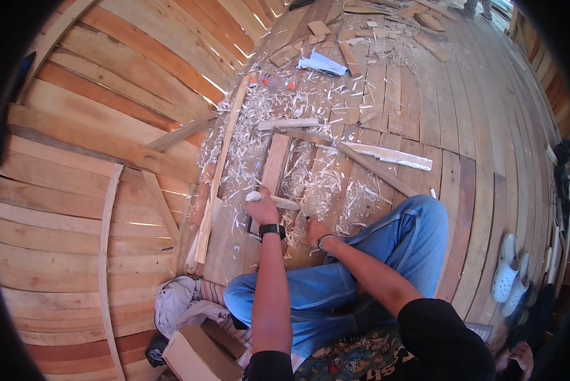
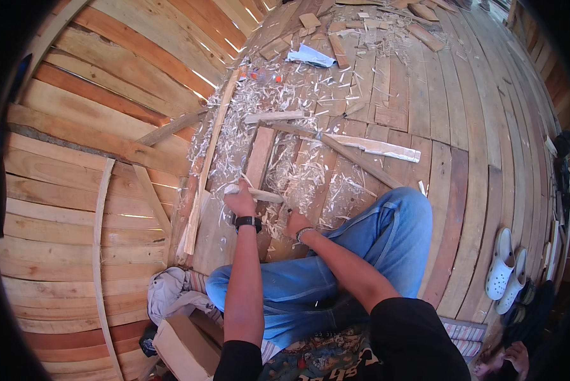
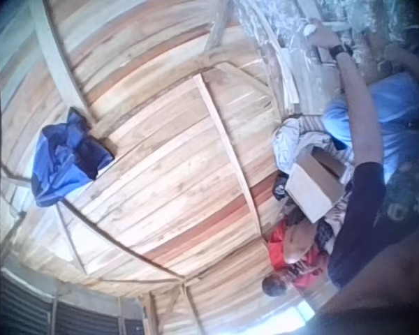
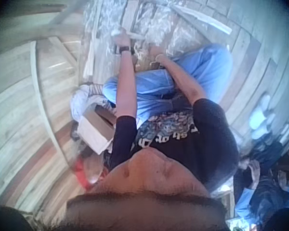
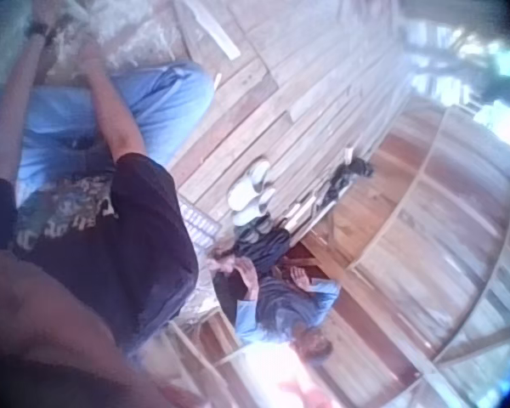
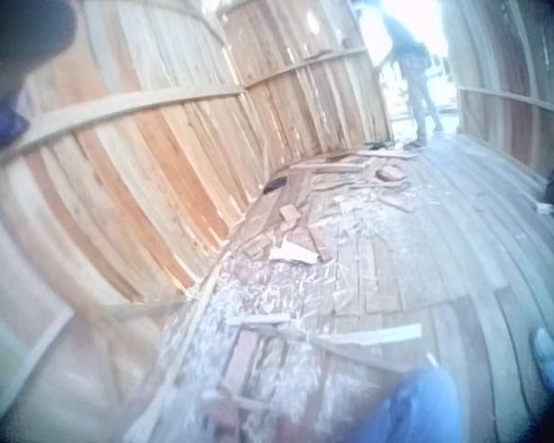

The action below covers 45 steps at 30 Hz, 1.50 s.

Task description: The person carves and shapes a piece of wood using a knife and a saw while sitting on the floor.

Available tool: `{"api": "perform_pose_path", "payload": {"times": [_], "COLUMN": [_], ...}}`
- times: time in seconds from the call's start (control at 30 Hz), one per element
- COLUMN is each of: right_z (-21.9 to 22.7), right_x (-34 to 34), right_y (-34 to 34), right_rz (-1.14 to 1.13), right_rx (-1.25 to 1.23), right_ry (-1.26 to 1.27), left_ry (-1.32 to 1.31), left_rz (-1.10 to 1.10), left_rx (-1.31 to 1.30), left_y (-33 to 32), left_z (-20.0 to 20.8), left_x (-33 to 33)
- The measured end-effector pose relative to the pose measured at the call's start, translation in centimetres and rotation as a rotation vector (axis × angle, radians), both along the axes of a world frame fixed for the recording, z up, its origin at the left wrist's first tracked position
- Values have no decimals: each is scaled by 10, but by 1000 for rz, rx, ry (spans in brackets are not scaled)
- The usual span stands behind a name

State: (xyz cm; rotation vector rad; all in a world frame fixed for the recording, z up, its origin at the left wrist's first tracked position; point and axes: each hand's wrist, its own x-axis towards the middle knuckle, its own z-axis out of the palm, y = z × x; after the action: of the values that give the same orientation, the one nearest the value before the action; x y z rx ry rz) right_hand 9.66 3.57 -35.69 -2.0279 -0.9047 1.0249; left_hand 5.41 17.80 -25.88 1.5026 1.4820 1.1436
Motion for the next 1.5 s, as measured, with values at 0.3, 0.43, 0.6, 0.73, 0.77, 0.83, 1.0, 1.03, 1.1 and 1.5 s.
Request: {"api": "perform_pose_path", "payload": {"times": [0.3,0.43,0.6,0.73,0.77,0.83,1.0,1.03,1.1,1.5], "right_z": [33,9,37,7,9,46,1,-3,49,10], "right_x": [-3,-1,-5,-6,-7,-5,-10,-16,-9,-6], "right_y": [11,-8,-3,-14,-11,-4,-15,-10,-6,-24], "right_rz": [-40,-51,-70,-127,-102,-106,-50,-70,-55,-142], "right_rx": [137,103,161,103,70,132,58,74,177,172], "right_ry": [-13,-54,-25,-52,-64,-24,2,-11,27,-6], "left_ry": [-57,75,159,171,182,213,211,177,204,178], "left_rz": [107,112,107,75,89,134,84,49,143,137], "left_rx": [-6,12,41,39,49,57,87,123,70,91], "left_y": [1,-14,-25,-36,-34,-31,-41,-34,-31,-45], "left_z": [-4,-1,6,17,17,10,11,11,15,7], "left_x": [-30,-20,-2,11,9,-3,-2,-2,-3,-6]}}
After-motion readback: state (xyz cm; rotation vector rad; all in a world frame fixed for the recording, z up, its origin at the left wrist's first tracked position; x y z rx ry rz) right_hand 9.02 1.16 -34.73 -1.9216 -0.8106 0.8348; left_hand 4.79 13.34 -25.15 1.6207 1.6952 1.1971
